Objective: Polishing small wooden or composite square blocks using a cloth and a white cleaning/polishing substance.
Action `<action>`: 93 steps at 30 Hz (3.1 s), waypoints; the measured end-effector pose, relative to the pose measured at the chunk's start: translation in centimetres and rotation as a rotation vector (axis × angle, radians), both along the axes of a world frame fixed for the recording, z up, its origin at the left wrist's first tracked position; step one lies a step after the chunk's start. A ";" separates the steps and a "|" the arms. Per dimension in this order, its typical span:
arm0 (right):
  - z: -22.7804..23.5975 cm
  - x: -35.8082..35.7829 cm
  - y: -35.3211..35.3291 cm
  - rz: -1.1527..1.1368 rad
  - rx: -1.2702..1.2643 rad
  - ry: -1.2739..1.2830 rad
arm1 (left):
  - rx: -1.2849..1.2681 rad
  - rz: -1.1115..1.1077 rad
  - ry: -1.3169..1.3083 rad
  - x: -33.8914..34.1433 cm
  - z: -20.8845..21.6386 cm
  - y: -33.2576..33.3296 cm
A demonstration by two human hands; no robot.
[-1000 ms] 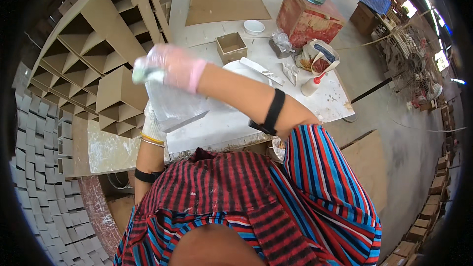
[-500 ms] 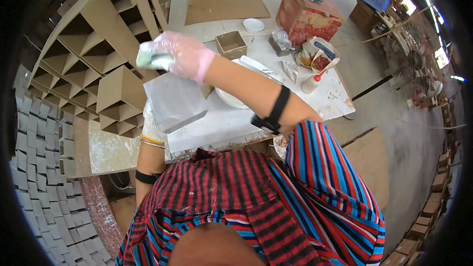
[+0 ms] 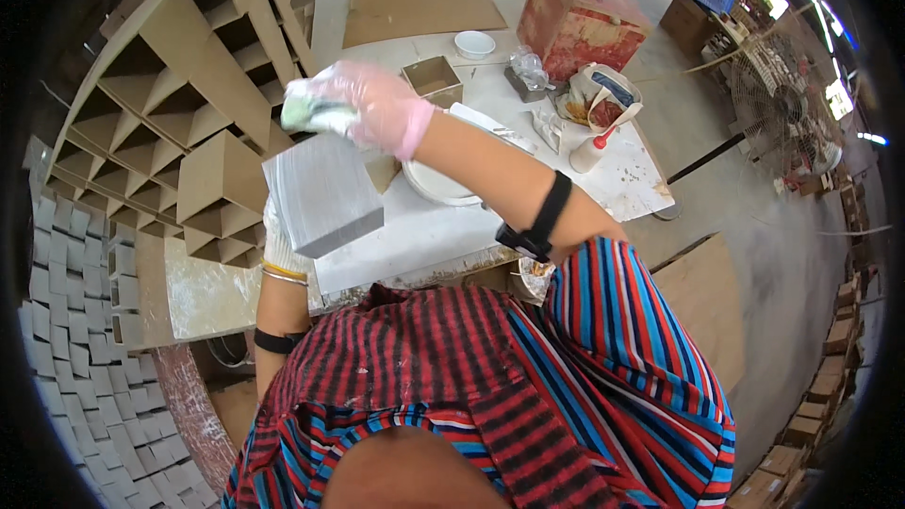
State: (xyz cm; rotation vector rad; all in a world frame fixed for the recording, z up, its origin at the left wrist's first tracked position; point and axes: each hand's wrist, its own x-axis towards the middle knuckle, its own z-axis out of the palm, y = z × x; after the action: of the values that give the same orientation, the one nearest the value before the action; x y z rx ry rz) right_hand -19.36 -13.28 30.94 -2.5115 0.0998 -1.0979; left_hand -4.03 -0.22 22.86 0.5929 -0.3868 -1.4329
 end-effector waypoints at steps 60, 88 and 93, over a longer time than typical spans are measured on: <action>-3.6 -0.8 -0.9 0.227 1.400 -0.229 | -0.042 -0.010 -0.017 -1.2 0.4 1.3; -4.7 -2.7 2.1 -0.407 0.035 0.107 | 0.000 0.326 0.003 -2.1 0.8 -3.3; -3.3 -1.8 8.3 -0.208 -0.049 0.078 | -0.196 0.239 -0.354 2.1 -5.4 -4.7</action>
State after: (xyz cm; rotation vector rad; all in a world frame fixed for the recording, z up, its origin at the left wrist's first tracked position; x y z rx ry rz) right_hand -21.12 -4.96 27.59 -2.6344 0.3673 -1.0910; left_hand -1.96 -4.97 17.48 0.7082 -0.7042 -1.0468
